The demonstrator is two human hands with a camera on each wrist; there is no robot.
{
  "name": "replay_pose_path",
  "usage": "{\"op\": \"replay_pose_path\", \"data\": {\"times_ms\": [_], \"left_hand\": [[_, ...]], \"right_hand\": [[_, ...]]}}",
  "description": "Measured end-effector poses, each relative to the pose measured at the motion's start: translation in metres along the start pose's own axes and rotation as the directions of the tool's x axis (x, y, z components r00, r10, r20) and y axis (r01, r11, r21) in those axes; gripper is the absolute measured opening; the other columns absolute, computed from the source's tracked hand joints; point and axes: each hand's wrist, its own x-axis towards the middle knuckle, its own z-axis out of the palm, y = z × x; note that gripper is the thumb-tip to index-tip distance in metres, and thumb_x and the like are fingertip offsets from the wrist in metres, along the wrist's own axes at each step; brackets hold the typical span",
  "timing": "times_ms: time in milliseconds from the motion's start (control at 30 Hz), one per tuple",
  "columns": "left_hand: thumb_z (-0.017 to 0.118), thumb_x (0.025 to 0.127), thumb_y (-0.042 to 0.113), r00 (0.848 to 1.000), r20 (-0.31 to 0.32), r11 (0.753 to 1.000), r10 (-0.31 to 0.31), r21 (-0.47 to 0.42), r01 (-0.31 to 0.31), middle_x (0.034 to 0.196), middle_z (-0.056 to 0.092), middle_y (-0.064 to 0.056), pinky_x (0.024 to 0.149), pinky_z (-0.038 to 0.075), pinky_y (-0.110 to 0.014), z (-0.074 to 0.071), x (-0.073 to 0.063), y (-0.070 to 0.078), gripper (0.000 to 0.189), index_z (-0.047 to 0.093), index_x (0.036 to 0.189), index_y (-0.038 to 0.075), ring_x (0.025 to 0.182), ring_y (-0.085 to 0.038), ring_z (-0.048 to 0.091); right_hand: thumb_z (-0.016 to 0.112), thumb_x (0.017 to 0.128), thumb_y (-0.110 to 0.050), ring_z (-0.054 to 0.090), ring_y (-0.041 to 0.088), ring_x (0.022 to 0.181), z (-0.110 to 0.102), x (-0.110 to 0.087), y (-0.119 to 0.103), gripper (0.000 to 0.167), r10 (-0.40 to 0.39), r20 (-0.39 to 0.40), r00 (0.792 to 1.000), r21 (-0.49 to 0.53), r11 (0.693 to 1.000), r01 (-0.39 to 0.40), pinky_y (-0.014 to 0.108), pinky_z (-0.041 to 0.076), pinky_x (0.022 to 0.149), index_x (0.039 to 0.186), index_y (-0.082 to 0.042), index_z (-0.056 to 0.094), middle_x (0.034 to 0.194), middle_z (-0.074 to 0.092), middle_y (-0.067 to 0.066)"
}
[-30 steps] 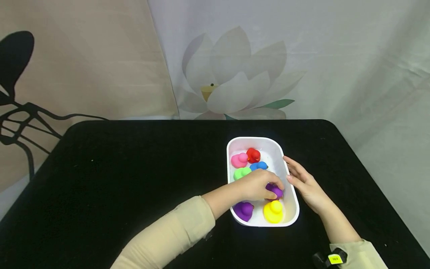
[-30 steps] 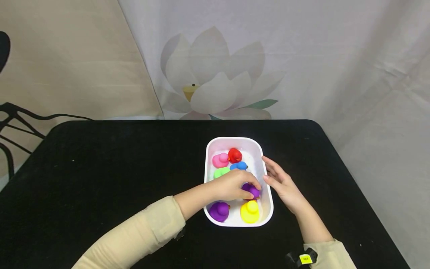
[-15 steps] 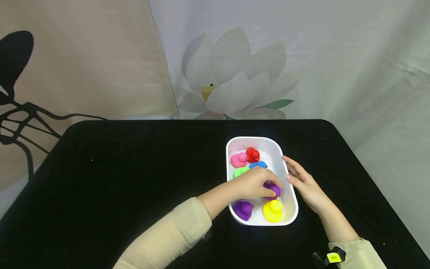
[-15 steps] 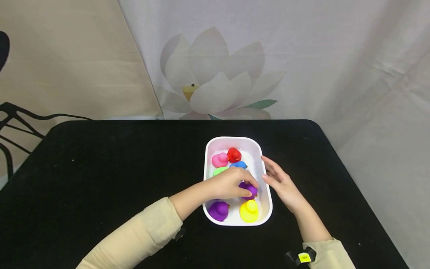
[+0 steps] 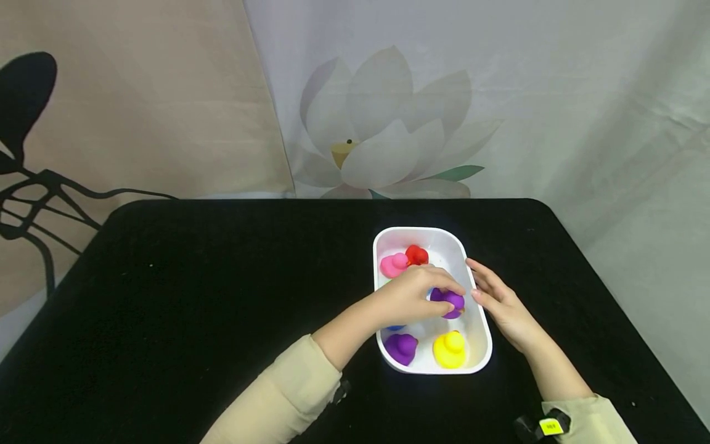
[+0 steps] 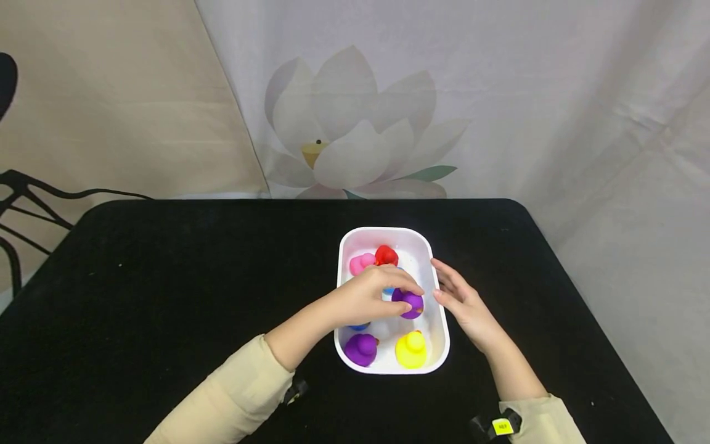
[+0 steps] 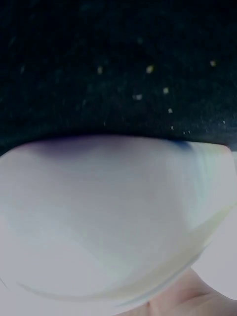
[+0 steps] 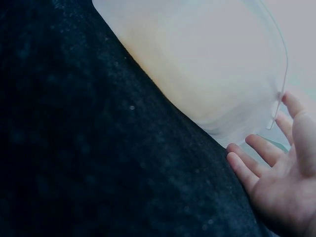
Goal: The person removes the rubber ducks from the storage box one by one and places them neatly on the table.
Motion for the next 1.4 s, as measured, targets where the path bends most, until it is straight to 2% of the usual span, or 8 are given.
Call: {"op": "replay_pose_path", "data": {"times_ms": [267, 500, 733, 933, 1167, 1267, 1400], "left_hand": [[0.069, 0.089, 0.014, 0.999, -0.050, 0.999, 0.018, -0.036, -0.020, 0.119, 0.064, 0.000, 0.086, 0.044, -0.014, -0.013, -0.008, 0.008, 0.034, 0.065, 0.122, 0.007, 0.110, -0.006, 0.054], [0.072, 0.086, 0.010, 0.994, -0.100, 0.997, 0.039, -0.055, -0.045, 0.118, 0.065, -0.004, 0.087, 0.046, -0.017, -0.026, -0.018, 0.008, 0.036, 0.066, 0.121, 0.006, 0.111, -0.012, 0.054], [0.072, 0.084, 0.006, 0.989, -0.147, 0.996, 0.024, -0.086, -0.037, 0.116, 0.063, -0.004, 0.082, 0.050, -0.020, -0.040, -0.032, 0.008, 0.034, 0.067, 0.118, 0.006, 0.107, -0.014, 0.054], [0.071, 0.084, 0.005, 0.981, -0.188, 0.995, 0.045, -0.077, -0.060, 0.118, 0.063, -0.006, 0.083, 0.050, -0.023, -0.052, -0.043, 0.003, 0.031, 0.068, 0.115, 0.004, 0.110, -0.015, 0.057], [0.071, 0.083, 0.002, 0.967, -0.239, 0.993, 0.089, -0.055, -0.105, 0.115, 0.065, -0.007, 0.076, 0.053, -0.024, -0.065, -0.057, -0.011, 0.029, 0.069, 0.112, 0.002, 0.105, -0.014, 0.056], [0.070, 0.083, 0.000, 0.964, -0.253, 0.992, 0.078, -0.073, -0.100, 0.114, 0.066, -0.005, 0.074, 0.055, -0.028, -0.071, -0.063, -0.017, 0.028, 0.070, 0.111, 0.003, 0.101, -0.013, 0.055], [0.069, 0.084, 0.000, 0.968, -0.250, 0.993, 0.033, -0.103, -0.060, 0.114, 0.065, -0.003, 0.074, 0.055, -0.031, -0.079, -0.072, -0.024, 0.027, 0.070, 0.111, 0.005, 0.100, -0.014, 0.055]], "right_hand": [[0.047, 0.099, -0.019, 0.029, 0.045, 0.134, 0.000, 0.001, 0.001, 0.059, -0.005, -0.003, 1.000, 0.003, 1.000, 0.006, 0.060, 0.032, 0.096, 0.151, -0.011, 0.020, 0.152, 0.025, 0.021], [0.049, 0.099, -0.019, 0.033, 0.044, 0.132, 0.002, 0.002, 0.002, 0.059, -0.007, -0.015, 1.000, 0.000, 1.000, 0.007, 0.058, 0.035, 0.096, 0.151, -0.011, 0.022, 0.152, 0.027, 0.020], [0.050, 0.099, -0.021, 0.034, 0.043, 0.132, 0.002, 0.004, 0.003, 0.059, 0.002, -0.026, 1.000, 0.000, 1.000, -0.002, 0.057, 0.035, 0.096, 0.151, -0.011, 0.023, 0.152, 0.027, 0.019], [0.051, 0.099, -0.021, 0.038, 0.042, 0.130, 0.002, 0.004, 0.003, 0.059, 0.002, -0.035, 0.999, -0.012, 1.000, -0.002, 0.052, 0.040, 0.093, 0.151, -0.010, 0.024, 0.152, 0.029, 0.018], [0.051, 0.099, -0.022, 0.039, 0.041, 0.129, 0.003, 0.004, 0.003, 0.059, 0.002, -0.038, 0.999, -0.018, 1.000, -0.003, 0.050, 0.042, 0.092, 0.151, -0.011, 0.024, 0.152, 0.029, 0.017], [0.051, 0.099, -0.022, 0.038, 0.041, 0.130, 0.003, 0.004, 0.003, 0.060, 0.008, -0.037, 0.999, -0.015, 1.000, -0.008, 0.050, 0.041, 0.093, 0.151, -0.011, 0.024, 0.152, 0.028, 0.017], [0.052, 0.098, -0.022, 0.036, 0.041, 0.131, 0.003, 0.004, 0.001, 0.061, 0.015, -0.037, 0.999, -0.010, 1.000, -0.016, 0.052, 0.040, 0.094, 0.151, -0.010, 0.023, 0.152, 0.027, 0.018]]}}
